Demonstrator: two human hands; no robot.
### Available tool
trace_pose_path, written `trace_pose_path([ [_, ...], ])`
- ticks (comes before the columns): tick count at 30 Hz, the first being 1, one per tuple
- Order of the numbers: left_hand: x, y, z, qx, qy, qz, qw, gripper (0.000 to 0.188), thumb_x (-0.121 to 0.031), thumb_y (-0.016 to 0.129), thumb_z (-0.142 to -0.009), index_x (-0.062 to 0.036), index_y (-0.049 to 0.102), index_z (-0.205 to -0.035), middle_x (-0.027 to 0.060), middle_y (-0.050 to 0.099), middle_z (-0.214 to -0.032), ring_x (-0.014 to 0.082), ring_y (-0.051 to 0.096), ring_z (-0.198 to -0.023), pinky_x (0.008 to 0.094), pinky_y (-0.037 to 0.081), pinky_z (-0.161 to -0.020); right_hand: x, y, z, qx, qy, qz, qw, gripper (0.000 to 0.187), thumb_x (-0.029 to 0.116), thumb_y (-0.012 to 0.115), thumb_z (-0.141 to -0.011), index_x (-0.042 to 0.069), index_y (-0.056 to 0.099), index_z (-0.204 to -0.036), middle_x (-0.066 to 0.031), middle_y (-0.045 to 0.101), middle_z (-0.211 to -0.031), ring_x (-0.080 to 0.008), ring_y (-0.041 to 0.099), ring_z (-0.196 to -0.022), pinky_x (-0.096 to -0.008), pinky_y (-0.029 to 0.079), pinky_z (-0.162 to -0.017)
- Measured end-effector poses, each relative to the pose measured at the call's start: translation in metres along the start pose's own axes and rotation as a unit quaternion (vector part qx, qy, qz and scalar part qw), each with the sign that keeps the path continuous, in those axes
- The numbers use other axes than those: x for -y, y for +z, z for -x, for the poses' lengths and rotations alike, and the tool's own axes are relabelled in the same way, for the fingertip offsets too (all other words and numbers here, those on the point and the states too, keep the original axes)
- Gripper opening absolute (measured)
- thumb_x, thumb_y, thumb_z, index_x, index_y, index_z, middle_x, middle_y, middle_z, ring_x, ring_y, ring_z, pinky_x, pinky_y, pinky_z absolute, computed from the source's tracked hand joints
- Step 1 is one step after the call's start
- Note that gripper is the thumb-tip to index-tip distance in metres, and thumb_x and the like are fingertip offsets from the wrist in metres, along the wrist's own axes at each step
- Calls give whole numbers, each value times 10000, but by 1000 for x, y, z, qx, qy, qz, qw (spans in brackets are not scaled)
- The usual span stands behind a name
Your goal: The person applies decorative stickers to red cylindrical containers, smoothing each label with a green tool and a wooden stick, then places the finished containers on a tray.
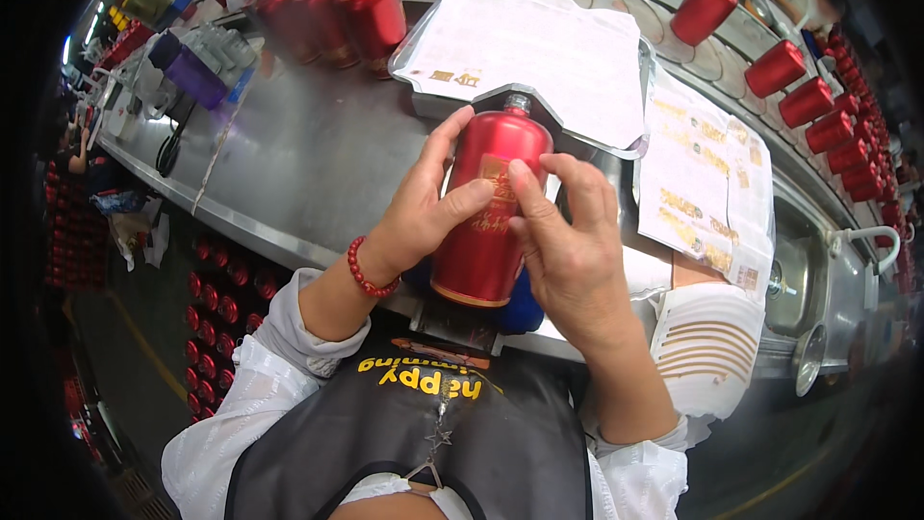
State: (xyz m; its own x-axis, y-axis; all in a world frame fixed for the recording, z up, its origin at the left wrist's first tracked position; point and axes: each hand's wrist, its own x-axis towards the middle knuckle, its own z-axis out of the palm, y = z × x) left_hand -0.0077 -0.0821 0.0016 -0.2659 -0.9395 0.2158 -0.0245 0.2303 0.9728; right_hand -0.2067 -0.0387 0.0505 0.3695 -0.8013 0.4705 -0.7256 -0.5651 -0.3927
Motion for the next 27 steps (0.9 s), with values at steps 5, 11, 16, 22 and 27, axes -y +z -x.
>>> trace_pose_path([
  [5, 8, 3, -4, -13, 6, 8, 1000, 859, -351, 693, -928, 90, 248, -1514, 302, 386, -1490, 358, 427, -1390, 405, 351, -1146, 0, 8, 11, 19, 36, 12, 999, 453, 233, 625, -987, 85, 568, -1411, -174, 465, -1427, -353, 435, -1303, -436, 362, -1104],
  [11, 2, 4, -8, 4, -21, 34, 999, 797, -237, 680, -951, 37, 224, -1545, 190, 401, -1482, 222, 417, -1365, 350, 343, -1140, -3, 12, 11, 17, 46, -6, 999, 473, 255, 594, -1011, 58, 538, -1437, -190, 451, -1436, -355, 423, -1322, -434, 353, -1117],
  [16, 5, 2, -7, -1, -18, 33, 999, 795, -253, 689, -950, 37, 238, -1538, 184, 408, -1477, 222, 430, -1352, 349, 352, -1132, 4, 11, 11, 16, 44, -17, 999, 466, 242, 595, -1012, 38, 543, -1427, -217, 434, -1447, -363, 434, -1337, -438, 364, -1118],
  [22, 0, 5, -7, -13, -11, 3, 1000, 774, -268, 686, -954, 41, 266, -1526, 191, 428, -1465, 226, 442, -1343, 353, 357, -1129, 4, 13, 14, 12, 42, -13, 999, 458, 240, 595, -1013, 16, 551, -1411, -227, 432, -1448, -374, 447, -1332, -443, 373, -1116],
  [27, -5, 7, -6, -26, -4, -15, 1000, 764, -308, 673, -959, 59, 286, -1507, 229, 436, -1454, 267, 458, -1340, 373, 366, -1124, 4, 13, 13, 5, 36, -11, 999, 466, 263, 584, -1019, 6, 548, -1406, -230, 437, -1445, -377, 447, -1328, -447, 372, -1114],
])
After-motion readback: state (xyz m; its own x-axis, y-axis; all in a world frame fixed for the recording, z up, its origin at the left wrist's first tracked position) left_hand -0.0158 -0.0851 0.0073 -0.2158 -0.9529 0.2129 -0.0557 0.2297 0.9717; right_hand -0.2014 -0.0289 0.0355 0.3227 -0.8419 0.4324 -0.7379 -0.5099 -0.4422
